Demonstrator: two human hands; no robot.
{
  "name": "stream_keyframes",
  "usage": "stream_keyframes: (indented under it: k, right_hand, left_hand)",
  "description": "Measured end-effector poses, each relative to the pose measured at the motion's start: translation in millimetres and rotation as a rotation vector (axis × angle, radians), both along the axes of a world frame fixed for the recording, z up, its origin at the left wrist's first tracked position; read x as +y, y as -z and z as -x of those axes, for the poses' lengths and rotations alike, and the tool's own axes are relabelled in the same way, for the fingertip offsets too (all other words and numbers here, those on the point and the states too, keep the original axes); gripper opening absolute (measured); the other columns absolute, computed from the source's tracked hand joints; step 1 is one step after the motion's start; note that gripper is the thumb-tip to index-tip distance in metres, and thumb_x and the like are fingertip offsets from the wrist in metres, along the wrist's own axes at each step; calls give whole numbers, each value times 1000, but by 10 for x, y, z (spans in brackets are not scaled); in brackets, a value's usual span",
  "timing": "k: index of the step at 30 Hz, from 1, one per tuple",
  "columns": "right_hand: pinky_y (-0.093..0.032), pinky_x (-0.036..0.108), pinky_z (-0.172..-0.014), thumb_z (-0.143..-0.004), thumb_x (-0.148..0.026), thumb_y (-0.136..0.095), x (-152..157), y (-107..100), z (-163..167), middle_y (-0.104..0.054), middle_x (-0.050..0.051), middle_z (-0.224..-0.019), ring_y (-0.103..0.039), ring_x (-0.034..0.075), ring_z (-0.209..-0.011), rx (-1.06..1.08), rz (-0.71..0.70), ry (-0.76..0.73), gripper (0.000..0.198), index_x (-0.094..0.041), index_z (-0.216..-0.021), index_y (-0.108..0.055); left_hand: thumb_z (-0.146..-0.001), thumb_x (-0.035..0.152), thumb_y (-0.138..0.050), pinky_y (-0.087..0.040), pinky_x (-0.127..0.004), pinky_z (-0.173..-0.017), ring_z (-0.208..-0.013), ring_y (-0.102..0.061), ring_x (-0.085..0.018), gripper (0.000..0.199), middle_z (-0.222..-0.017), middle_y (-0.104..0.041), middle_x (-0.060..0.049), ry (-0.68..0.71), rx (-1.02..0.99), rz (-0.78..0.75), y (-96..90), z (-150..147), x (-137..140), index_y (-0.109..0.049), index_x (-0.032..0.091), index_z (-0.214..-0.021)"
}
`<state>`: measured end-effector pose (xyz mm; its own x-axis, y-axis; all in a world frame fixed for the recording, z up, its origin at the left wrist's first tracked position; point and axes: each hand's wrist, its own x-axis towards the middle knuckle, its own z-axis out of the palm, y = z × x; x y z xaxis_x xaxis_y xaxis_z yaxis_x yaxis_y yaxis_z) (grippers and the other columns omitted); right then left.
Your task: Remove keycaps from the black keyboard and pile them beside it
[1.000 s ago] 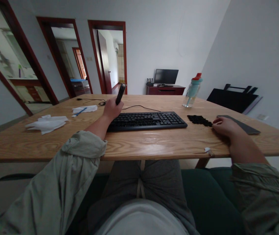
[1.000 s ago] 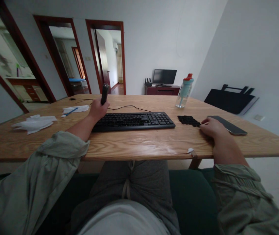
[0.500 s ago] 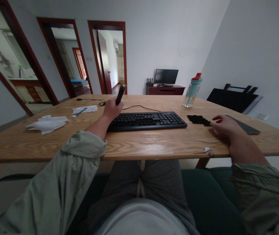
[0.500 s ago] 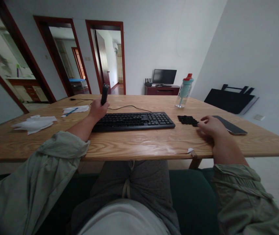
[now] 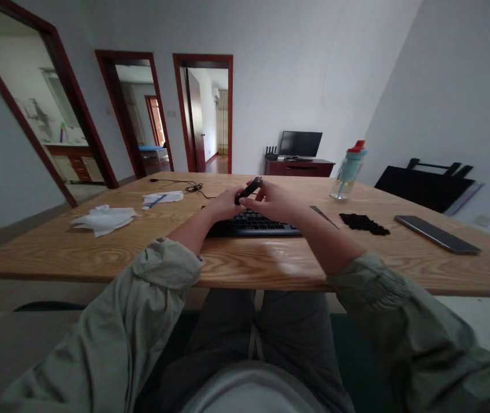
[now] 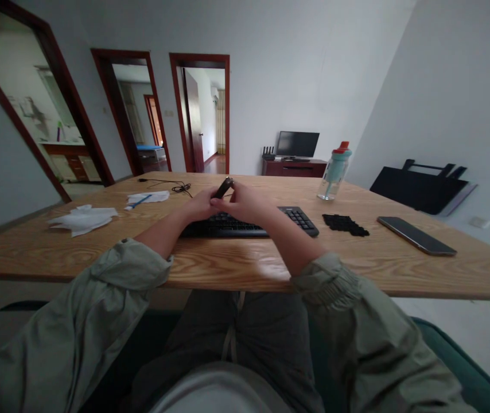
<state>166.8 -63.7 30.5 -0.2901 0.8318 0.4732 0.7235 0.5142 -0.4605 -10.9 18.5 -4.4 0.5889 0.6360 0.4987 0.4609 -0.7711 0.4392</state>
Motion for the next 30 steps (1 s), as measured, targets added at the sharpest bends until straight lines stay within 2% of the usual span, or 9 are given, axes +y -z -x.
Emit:
stream_keyframes:
  k: [2, 4, 7, 11, 17, 23, 30]
  right_hand:
    - [-45, 29, -68, -85, -50, -63, 176, 92, 159, -73, 7, -88, -63, 19, -76, 82, -47, -33, 35, -19, -100, -70]
    - [-45, 27, -67, -86, -50, -60, 315, 183, 169, -73, 6, -83, -64, 18, -75, 175, -43, -19, 34, -18, -90, -70]
    - [-44, 25, -60, -85, -52, -60, 427, 280, 20, -72, 6, -73, -63, 17, -67, 329, -31, 50, 38, -16, -81, -70]
    - [-41, 25, -52, -83, -52, -59, 438, 331, -146, -69, 7, -64, -60, 15, -57, 454, -5, 134, 42, -14, -68, -68]
    - [-40, 24, -51, -82, -50, -59, 407, 356, -126, -69, 7, -62, -60, 15, -55, 388, 28, 154, 42, -13, -64, -68]
    - [-39, 24, -51, -83, -51, -59, 433, 390, -117, -68, 8, -61, -61, 16, -56, 321, 46, 194, 43, -14, -63, -68]
    - [-40, 25, -53, -84, -50, -57, 418, 393, -100, -68, 8, -62, -62, 17, -59, 288, 19, 205, 43, -14, -62, -66]
  left_hand:
    - [-71, 18, -61, -49, -31, -82, -91, -62, -21, 38, -98, -69, -5, 52, 34, 6, 4, 18, 11, -63, 15, -109]
    - [-70, 18, -63, -50, -30, -78, -87, -62, -20, 38, -95, -69, -5, 32, 55, 36, 14, 51, 28, -64, 16, -108]
    - [-73, 20, -65, -51, -28, -72, -78, -63, -17, 35, -88, -69, -4, -8, 45, 108, 30, 112, 42, -65, 15, -108]
    - [-76, 30, -69, -53, -29, -76, -82, -65, -17, 41, -93, -71, -8, 11, 5, 167, 69, 185, 46, -66, 14, -114]
    - [-73, 37, -74, -52, -30, -78, -85, -66, -18, 46, -102, -74, -8, -18, 68, 133, 111, 200, 34, -69, 18, -114]
    - [-75, 33, -71, -49, -27, -74, -79, -66, -17, 32, -90, -75, -5, -41, 148, 173, 67, 183, -4, -74, 18, -103]
    - [-76, 31, -69, -47, -27, -72, -78, -67, -17, 23, -88, -76, -6, -80, 158, 139, 63, 178, -4, -76, 17, -92]
